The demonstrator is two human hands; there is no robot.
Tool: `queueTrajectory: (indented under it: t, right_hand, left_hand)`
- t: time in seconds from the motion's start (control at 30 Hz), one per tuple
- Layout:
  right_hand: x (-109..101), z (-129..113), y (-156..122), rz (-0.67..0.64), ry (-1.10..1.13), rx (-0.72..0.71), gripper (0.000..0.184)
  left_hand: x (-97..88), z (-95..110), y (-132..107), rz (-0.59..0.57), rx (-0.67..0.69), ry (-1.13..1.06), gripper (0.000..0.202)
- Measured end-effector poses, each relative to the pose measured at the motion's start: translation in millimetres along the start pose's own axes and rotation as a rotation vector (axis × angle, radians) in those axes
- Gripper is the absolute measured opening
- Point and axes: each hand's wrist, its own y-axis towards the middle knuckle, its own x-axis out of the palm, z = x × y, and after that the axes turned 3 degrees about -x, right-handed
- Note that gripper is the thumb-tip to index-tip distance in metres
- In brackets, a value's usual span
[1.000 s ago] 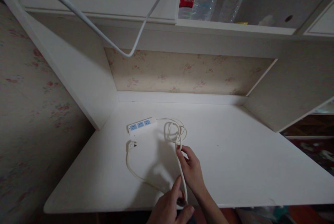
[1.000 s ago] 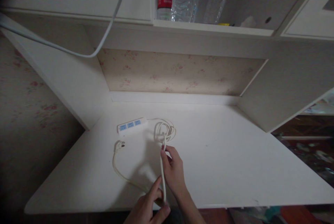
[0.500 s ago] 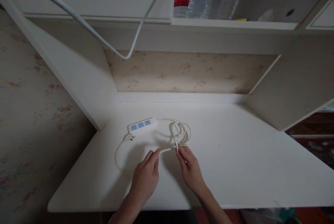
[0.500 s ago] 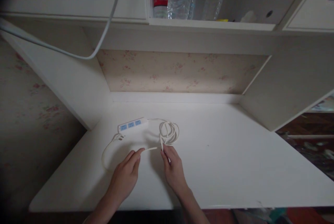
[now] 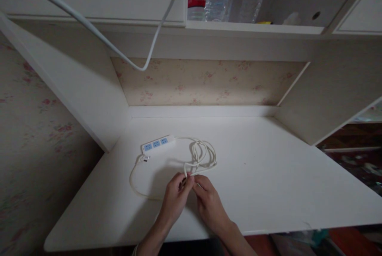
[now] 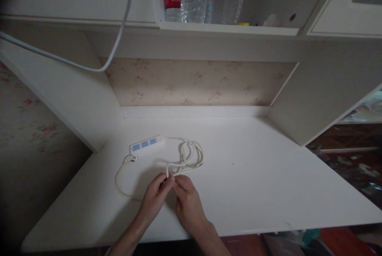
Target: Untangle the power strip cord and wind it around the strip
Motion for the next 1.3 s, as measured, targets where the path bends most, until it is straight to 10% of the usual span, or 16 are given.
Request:
queueTrajectory:
  t: [0.13,0.57,1.03,1.3]
  right_hand:
    - [-1.1,6.6,-3.1,0.106,-0.183,-0.017,0.053]
    - [-21.2,15.7,12.5,-0.132,-0.291,-0.032,0.017]
    - [-102.3,77.0,-12.3,0.677,0.172,0.541,0.031]
    - [-130.0,104.3,-45.6,0.763,0.074,0.778,0.047]
  left_hand:
    - [0.7,-2.9,-0.7,0.049,0.008,0.043,0.033]
    - [1.8,-18.1,-10.7,0.202,-0.044,0.339,0.032]
    - [-43.2,-55.0,13.9,0.510,0.217,0.584,0.025]
    - [-42.8,-54.3,16.8,0.341,-0.106,0.329,0.035]
